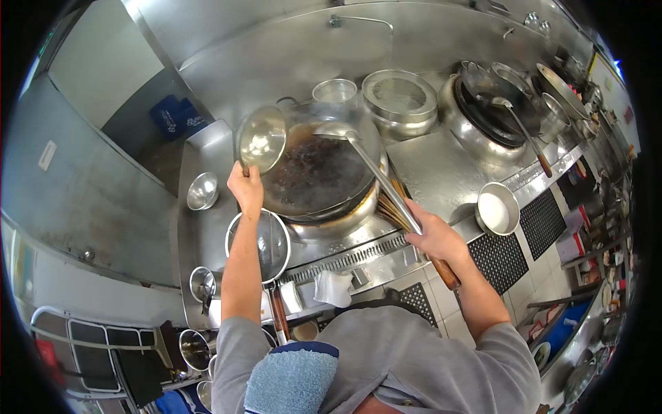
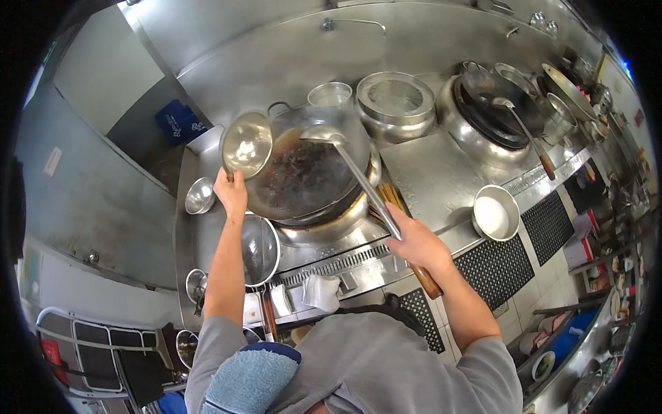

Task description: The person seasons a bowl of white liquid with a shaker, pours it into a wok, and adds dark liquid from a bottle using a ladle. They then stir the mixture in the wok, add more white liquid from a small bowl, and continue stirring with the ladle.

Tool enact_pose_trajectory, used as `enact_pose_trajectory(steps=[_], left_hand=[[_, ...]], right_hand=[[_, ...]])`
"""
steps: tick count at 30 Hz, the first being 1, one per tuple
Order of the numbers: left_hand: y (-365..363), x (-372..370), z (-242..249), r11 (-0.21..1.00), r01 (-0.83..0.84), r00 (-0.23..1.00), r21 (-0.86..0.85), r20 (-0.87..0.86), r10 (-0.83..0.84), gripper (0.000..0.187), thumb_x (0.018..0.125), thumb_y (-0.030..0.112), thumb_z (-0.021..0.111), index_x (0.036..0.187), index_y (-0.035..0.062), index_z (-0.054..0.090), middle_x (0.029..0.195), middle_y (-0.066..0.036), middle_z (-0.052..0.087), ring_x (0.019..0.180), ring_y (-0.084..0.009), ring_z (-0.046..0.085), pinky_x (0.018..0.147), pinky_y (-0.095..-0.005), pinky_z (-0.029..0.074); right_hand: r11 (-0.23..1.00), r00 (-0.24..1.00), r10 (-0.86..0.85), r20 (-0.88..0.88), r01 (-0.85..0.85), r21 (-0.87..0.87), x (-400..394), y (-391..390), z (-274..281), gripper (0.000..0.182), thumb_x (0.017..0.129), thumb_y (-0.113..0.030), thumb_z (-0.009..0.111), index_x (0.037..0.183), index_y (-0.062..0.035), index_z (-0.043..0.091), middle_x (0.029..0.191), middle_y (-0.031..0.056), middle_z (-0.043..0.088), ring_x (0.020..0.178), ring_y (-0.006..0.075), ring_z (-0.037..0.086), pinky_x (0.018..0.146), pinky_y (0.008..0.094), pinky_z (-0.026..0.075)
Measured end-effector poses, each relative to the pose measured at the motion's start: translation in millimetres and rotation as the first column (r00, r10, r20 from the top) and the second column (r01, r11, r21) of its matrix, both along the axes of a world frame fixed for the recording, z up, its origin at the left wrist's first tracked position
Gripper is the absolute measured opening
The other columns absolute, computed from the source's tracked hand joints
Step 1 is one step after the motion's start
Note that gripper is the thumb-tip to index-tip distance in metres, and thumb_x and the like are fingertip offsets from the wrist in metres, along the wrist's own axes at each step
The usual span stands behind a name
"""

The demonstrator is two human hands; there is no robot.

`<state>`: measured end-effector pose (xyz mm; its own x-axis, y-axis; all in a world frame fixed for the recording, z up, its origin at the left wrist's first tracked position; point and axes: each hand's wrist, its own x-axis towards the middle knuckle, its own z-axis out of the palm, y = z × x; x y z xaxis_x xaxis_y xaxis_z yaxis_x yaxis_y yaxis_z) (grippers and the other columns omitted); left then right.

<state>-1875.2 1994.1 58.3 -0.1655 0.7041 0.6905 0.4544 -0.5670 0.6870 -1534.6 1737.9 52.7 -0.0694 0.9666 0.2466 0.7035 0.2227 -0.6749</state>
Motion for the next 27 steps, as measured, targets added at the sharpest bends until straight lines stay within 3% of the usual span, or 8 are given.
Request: enact_pose_trajectory(steps=[3,11,15,16,20,21,23,27], left_hand=[[7.1,-21.8,-18.1,0.992,0.106,0.934,-0.063,0.349,-0.078,0.008,0.083,0.001,0.056,0.075,0.0002,0.055,0.062,0.004,0.047,0.055,-0.0044,0.040,0.052,-0.0246,0.037],[-18.9,-25.8,-5.4,0.959,0.278,0.792,-0.061,0.580,-0.193,0.009,0.093,0.010,0.057,0.093,0.0010,0.056,0.085,-0.003,0.060,0.072,-0.0072,0.056,0.063,-0.0248,0.052],[-29.0,-29.9,-3.1,0.972,0.202,0.873,-0.122,0.473,-0.122,0.019,0.094,0.017,0.058,0.095,-0.0024,0.056,0.084,-0.008,0.062,0.069,-0.0137,0.060,0.062,-0.0296,0.053],[-25.0,-38.6,-15.5,0.996,0.043,0.970,-0.078,0.242,-0.023,0.020,0.093,0.016,0.058,0.091,-0.0036,0.056,0.080,-0.011,0.061,0.064,-0.0166,0.058,0.059,-0.0314,0.049],[-30.7,-45.9,-12.3,0.942,-0.324,0.881,0.091,-0.335,0.335,0.026,0.092,0.016,0.059,0.079,-0.0066,0.054,0.071,-0.017,0.055,0.058,-0.0262,0.053,0.054,-0.0373,0.040],[-32.5,-49.5,-14.8,0.952,-0.304,0.904,0.042,-0.301,0.302,0.022,0.093,0.015,0.057,0.083,-0.0044,0.054,0.071,-0.013,0.057,0.062,-0.0199,0.054,0.055,-0.0331,0.046],[-47.1,-36.2,-8.5,0.982,0.062,0.906,-0.178,0.422,0.019,0.015,0.093,0.013,0.055,0.094,-0.0018,0.056,0.081,-0.009,0.061,0.072,-0.0163,0.060,0.060,-0.0295,0.053],[-107.7,25.0,28.1,0.977,0.143,0.794,-0.157,0.607,-0.019,0.027,0.091,0.005,0.054,0.117,0.0000,0.053,0.109,-0.011,0.061,0.086,-0.0177,0.065,0.064,-0.0281,0.057]], right_hand=[[0.852,0.873,-0.231,-0.429,-0.032,-0.523,-15.8,-10.9,51.8,0.074,0.080,-0.007,0.064,0.145,-0.0053,0.028,0.073,0.0112,0.060,0.049,0.0208,0.056,0.045,0.0334,0.046],[0.880,0.203,-0.241,-0.949,-0.366,-0.302,-29.1,-10.5,44.8,0.069,0.085,0.002,0.057,0.146,-0.0030,0.024,0.072,0.0004,0.048,0.046,0.0061,0.041,0.036,0.0228,0.038],[0.906,0.500,-0.237,-0.833,-0.195,-0.375,-44.6,-7.4,36.5,0.068,0.085,0.001,0.057,0.145,-0.0026,0.024,0.069,-0.0006,0.046,0.046,0.0057,0.042,0.035,0.0227,0.039],[0.890,0.322,-0.198,-0.926,-0.337,-0.307,-29.9,-5.3,18.8,0.068,0.085,0.001,0.057,0.145,-0.0027,0.024,0.068,-0.0007,0.046,0.046,0.0059,0.042,0.036,0.0233,0.040],[0.917,0.432,-0.166,-0.886,-0.263,-0.300,-23.3,4.0,13.7,0.062,0.086,0.000,0.056,0.141,-0.0043,0.029,0.065,-0.0015,0.043,0.044,0.0056,0.040,0.035,0.0222,0.037],[0.911,0.327,-0.168,-0.930,-0.309,-0.273,-6.2,12.6,12.1,0.061,0.086,-0.001,0.057,0.141,-0.0042,0.030,0.065,-0.0014,0.043,0.044,0.0058,0.040,0.035,0.0222,0.036],[0.901,0.094,-0.174,-0.980,-0.387,-0.197,30.8,28.0,12.9,0.060,0.086,-0.003,0.058,0.140,-0.0040,0.032,0.065,-0.0012,0.043,0.043,0.0061,0.039,0.035,0.0223,0.036],[0.978,0.553,-0.129,-0.823,-0.067,-0.198,110.9,81.0,-4.5,0.060,0.087,-0.005,0.058,0.140,-0.0034,0.031,0.064,0.0012,0.047,0.046,0.0099,0.046,0.038,0.0265,0.041]])
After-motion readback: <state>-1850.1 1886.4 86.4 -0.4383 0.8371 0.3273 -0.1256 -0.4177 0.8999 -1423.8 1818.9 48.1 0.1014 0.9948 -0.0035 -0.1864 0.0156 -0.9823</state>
